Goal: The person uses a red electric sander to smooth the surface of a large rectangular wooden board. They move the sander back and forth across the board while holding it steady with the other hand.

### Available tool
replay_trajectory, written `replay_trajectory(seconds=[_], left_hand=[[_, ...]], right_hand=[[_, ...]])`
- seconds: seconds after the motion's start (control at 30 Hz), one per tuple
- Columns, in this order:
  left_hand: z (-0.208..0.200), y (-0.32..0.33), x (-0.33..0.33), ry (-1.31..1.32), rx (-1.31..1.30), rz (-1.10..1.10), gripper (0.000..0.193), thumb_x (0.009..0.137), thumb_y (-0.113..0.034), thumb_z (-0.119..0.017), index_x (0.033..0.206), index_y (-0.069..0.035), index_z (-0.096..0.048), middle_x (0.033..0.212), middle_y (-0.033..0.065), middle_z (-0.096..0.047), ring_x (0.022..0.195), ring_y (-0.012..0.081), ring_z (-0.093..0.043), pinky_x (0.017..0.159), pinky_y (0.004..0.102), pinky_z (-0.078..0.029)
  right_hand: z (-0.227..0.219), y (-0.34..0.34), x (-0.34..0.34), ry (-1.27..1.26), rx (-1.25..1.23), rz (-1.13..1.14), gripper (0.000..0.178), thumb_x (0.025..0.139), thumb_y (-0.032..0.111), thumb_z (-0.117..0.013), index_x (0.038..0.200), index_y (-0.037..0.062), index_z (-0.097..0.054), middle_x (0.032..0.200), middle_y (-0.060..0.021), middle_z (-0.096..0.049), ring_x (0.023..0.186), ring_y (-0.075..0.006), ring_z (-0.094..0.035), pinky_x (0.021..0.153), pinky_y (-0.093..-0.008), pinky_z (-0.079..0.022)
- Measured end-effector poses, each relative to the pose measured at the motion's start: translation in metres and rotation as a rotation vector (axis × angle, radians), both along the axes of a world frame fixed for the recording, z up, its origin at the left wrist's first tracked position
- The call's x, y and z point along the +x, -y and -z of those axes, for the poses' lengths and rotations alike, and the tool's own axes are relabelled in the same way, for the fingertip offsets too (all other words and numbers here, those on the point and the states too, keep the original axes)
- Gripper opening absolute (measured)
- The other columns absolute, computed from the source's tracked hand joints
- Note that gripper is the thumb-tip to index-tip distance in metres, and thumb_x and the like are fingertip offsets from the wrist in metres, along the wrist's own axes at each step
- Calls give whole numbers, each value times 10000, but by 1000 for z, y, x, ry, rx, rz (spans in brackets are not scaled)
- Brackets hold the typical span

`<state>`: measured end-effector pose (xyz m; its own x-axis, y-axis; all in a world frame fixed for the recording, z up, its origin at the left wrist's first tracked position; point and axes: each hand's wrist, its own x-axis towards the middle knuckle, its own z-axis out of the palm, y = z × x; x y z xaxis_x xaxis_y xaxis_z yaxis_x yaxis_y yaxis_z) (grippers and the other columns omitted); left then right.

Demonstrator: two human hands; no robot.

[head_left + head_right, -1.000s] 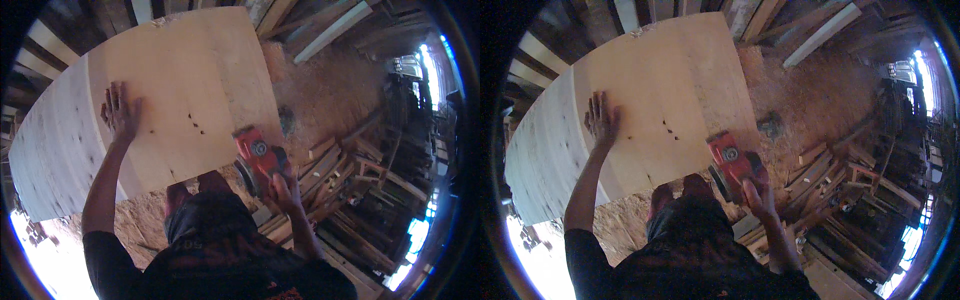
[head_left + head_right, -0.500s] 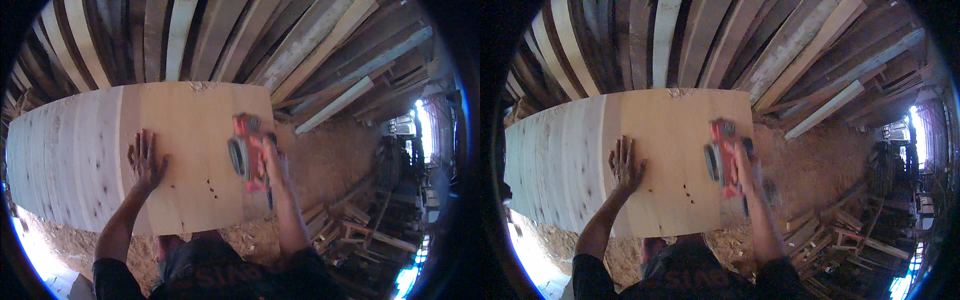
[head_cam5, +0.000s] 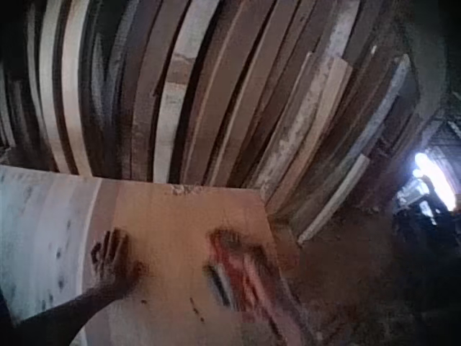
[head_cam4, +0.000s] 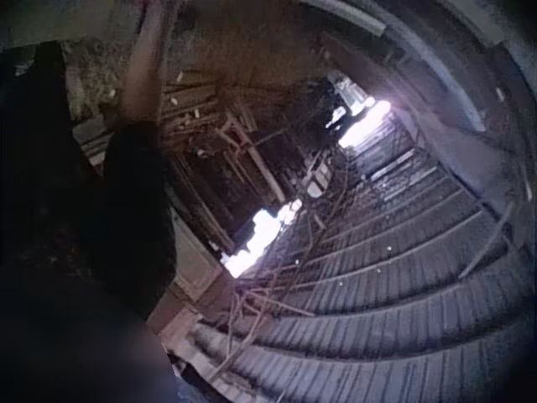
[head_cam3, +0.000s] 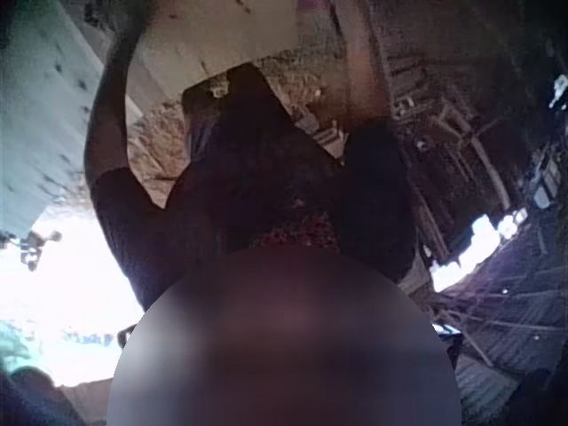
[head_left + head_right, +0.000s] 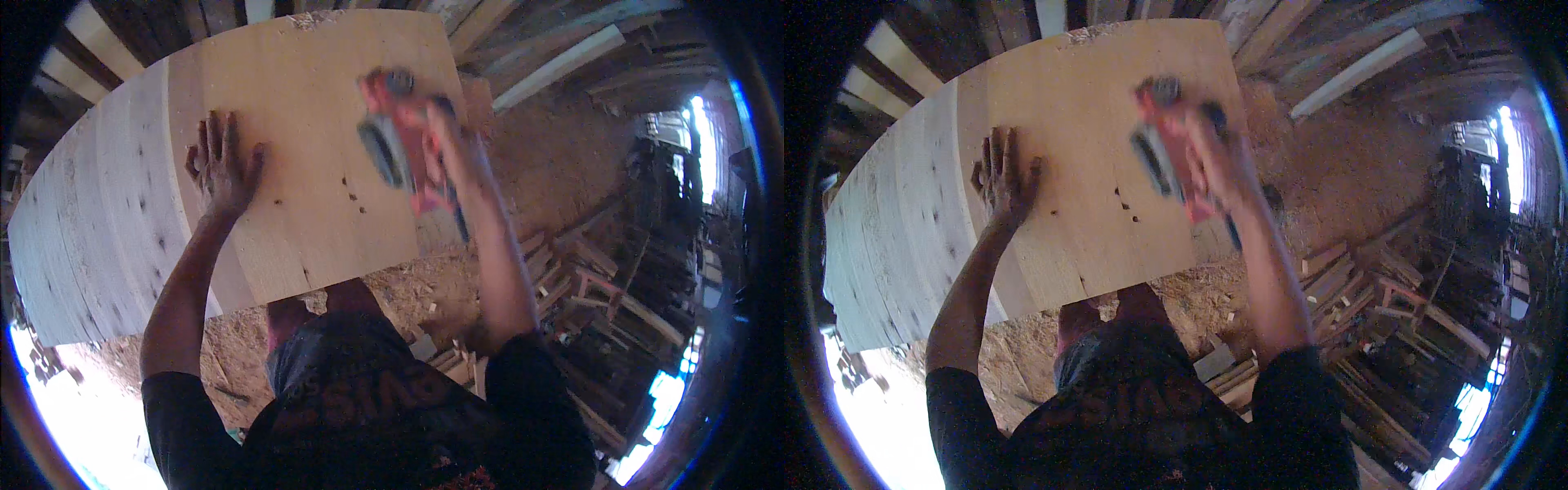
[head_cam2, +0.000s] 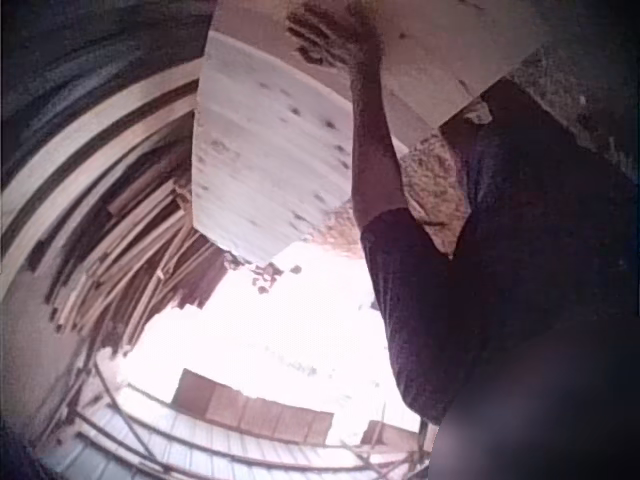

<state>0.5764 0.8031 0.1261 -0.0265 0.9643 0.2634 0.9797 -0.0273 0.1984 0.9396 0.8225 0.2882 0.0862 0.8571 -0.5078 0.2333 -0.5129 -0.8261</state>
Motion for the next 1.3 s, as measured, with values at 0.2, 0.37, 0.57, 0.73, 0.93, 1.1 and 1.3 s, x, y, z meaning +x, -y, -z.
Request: replay_trajectory(seconds=[0.2,0.37,0.57,0.73,0.93,1.1,1.3], left_hand=[[0,-2,0,5,-82,-22,775,1029,-591,-561,1654,-180,-358,1741,162,-277,1602,371,-254,1258,602,-164],[2,-2,0,23,-82,-12,775,1019,-546,-597,1659,-183,-355,1739,166,-282,1600,378,-263,1256,615,-185],[-11,1,2,108,-66,-6,775,1009,-504,-618,1645,-135,-375,1732,193,-283,1601,394,-258,1258,622,-170],[-19,3,0,140,-69,-2,772,1006,-489,-621,1638,-116,-383,1724,202,-297,1597,404,-267,1247,627,-179],[-22,-2,-1,133,-167,-9,759,1005,-473,-614,1630,-104,-391,1724,205,-300,1591,406,-281,1243,623,-170],[-18,-1,-1,122,-116,9,758,1017,-491,-593,1638,-116,-376,1735,202,-275,1602,411,-247,1251,620,-151],[-3,3,-2,116,-115,10,802,1035,-535,-559,1666,-106,-311,1753,203,-212,1625,403,-170,1263,636,-117]], right_hand=[[-25,244,1,32,-173,264,278,1088,257,-564,857,112,-619,671,55,-526,558,-55,-467,513,-280,-368],[-14,251,7,87,-179,222,372,1100,353,-549,857,95,-659,646,60,-516,538,-60,-474,504,-281,-375],[-12,105,-27,24,-57,146,472,1033,522,-589,869,81,-632,649,3,-562,487,-92,-493,457,-308,-390],[-13,-83,-60,162,-6,25,567,965,667,-626,1036,110,-708,668,49,-515,497,-77,-438,466,-289,-337],[5,-228,-89,-112,133,27,486,1001,615,-613,996,131,-652,682,34,-525,524,-87,-473,460,-284,-357],[1,-101,-72,1,17,17,559,1002,679,-570,870,138,-622,621,40,-499,505,-91,-475,445,-291,-371],[-17,208,-54,103,-259,205,365,1085,444,-563,1022,106,-684,666,54,-536,521,-72,-470,500,-289,-372]])
